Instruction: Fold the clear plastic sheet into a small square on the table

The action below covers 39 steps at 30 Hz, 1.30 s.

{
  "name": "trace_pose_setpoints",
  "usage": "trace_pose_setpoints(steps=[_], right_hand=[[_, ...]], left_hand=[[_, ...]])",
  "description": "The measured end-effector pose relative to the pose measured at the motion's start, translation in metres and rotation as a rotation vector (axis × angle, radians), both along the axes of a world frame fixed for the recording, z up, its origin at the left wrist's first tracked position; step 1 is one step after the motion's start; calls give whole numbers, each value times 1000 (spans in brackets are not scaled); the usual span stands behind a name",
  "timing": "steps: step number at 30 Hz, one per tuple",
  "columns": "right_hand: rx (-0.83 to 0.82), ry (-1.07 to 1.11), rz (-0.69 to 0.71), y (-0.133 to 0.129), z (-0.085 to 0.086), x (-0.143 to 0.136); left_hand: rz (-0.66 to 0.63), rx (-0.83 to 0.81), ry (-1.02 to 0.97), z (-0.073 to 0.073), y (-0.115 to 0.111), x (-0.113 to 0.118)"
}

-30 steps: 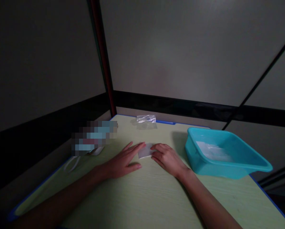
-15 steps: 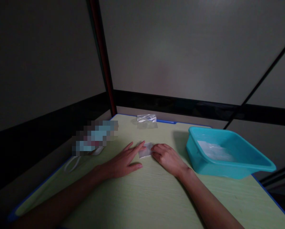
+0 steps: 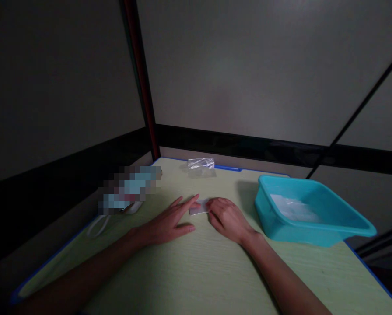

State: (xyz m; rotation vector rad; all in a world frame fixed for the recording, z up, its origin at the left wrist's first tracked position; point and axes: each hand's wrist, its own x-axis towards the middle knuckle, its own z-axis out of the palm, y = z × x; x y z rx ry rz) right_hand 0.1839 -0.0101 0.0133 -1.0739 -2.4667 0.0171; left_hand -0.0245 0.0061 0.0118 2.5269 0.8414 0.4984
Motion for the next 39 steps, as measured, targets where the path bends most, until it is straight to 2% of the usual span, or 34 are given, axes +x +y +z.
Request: trace_pose_setpoints(steps=[5, 8, 14, 19, 25, 32, 34, 39], right_hand=[[-215, 373, -79, -5, 1, -5], [-330, 609, -103, -5, 1, -9], [-560, 1018, -95, -1, -1, -13], [-618, 1134, -119, 3, -7, -15], [-810, 1233, -45, 2, -11, -19], [-795, 1222, -47, 1, -12, -22], [-715, 1232, -80, 2, -12, -20], [-338, 1129, -239, 7, -9, -11]], left_hand=[[89, -66, -227, -3, 2, 5], [161, -177, -364, -4, 3, 11], [208, -414, -627, -4, 7, 17], [224, -565, -747, -6, 10, 20], [270, -627, -816, -4, 10, 21], [286, -679, -846, -2, 8, 23], [289, -717, -872, -3, 8, 23], [327, -877, -970, -4, 8, 21]])
